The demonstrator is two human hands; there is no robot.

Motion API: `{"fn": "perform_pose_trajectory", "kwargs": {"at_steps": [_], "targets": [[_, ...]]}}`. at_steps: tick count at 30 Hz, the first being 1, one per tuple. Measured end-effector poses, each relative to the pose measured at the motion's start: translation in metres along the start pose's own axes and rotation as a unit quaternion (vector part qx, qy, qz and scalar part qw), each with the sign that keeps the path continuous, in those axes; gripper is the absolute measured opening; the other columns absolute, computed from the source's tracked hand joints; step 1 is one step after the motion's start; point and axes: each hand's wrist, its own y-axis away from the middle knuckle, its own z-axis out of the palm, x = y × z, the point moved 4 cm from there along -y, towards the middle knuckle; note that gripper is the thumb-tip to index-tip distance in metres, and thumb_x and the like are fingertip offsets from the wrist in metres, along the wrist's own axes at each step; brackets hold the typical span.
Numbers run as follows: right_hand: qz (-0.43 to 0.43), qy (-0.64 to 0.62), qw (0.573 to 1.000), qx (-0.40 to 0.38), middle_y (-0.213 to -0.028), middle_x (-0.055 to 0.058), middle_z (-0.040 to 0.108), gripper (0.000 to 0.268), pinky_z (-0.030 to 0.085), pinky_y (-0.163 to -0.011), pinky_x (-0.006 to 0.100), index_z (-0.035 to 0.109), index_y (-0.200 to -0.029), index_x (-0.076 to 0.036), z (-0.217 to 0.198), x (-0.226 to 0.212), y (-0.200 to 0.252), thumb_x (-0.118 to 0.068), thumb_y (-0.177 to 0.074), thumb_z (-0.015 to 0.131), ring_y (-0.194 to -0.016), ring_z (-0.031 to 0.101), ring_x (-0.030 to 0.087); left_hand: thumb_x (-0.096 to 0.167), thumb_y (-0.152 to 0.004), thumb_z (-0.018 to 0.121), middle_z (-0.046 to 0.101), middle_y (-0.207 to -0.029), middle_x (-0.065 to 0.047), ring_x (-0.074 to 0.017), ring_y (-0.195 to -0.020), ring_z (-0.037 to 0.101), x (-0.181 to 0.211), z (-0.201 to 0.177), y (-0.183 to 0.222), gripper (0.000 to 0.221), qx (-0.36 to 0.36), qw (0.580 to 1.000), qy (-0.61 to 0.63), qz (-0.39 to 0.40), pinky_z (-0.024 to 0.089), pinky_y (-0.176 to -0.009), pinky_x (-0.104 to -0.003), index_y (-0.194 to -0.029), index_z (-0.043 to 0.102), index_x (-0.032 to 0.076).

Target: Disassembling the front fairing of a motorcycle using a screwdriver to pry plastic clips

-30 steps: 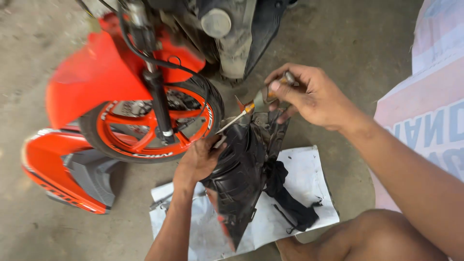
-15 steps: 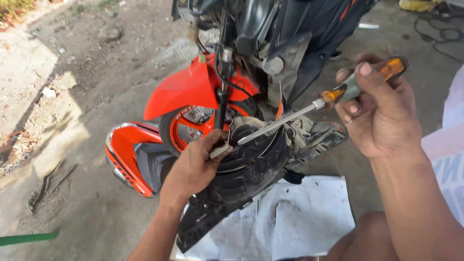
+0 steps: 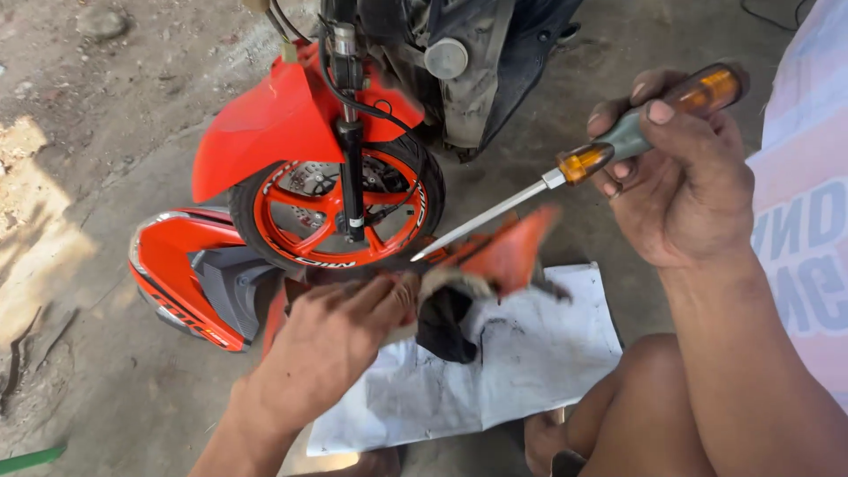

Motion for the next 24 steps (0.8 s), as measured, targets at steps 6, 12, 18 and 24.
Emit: {"fn": "perform_pose_trajectory", "kwargs": {"at_steps": [6,12,18,24], "targets": [[-0.020,0.040,0.999,-0.020,-0.102,0.020,0.072,0.020,0.053,-0.061,0.023,0.067,-0.119,-0.004,0.005,0.002,0.002,-0.009,-0.099,0.067,-0.062,0.061,0.012,-0.001,-0.067,0.066,0.079,-0.104,-0.003,-0.0256,-0.063,0.072,-0.027,0.003,0.000,0.059,0.050,0.981,0.083,-0.169,0.053,-0.059,-0.040,-0.126,0.069,0.004],[-0.095,0.155,0.983,-0.016,-0.110,0.017,0.072,0.024,0.058,-0.060,0.017,0.063,-0.124,-0.013,0.000,0.008,0.005,-0.015,-0.101,0.071,-0.063,0.065,0.008,0.005,-0.085,0.067,0.078,-0.092,-0.009,-0.0210,-0.071,0.071,-0.040,-0.008,0.006,0.030,0.143,0.905,0.246,-0.316,0.055,-0.068,-0.032,-0.114,0.066,-0.002],[-0.109,0.209,0.972,0.016,-0.114,0.021,0.072,0.044,0.060,-0.059,0.018,0.053,-0.129,-0.010,0.028,0.006,0.011,-0.031,-0.097,0.075,-0.067,0.068,0.012,0.000,-0.087,0.069,0.070,-0.081,-0.002,-0.0115,-0.064,0.056,-0.025,-0.018,-0.013,0.064,0.193,0.870,0.313,-0.328,0.048,-0.059,-0.026,-0.148,0.054,0.010],[-0.110,0.279,0.954,-0.018,-0.102,0.019,0.067,0.031,0.061,-0.062,0.022,0.041,-0.123,-0.010,0.056,-0.007,-0.002,-0.007,-0.102,0.064,-0.075,0.070,0.019,0.004,-0.084,0.074,0.066,-0.084,-0.006,-0.0179,-0.062,0.056,-0.014,-0.026,-0.020,0.043,0.232,0.909,0.223,-0.264,0.048,-0.059,-0.030,-0.125,0.067,-0.002]]}}
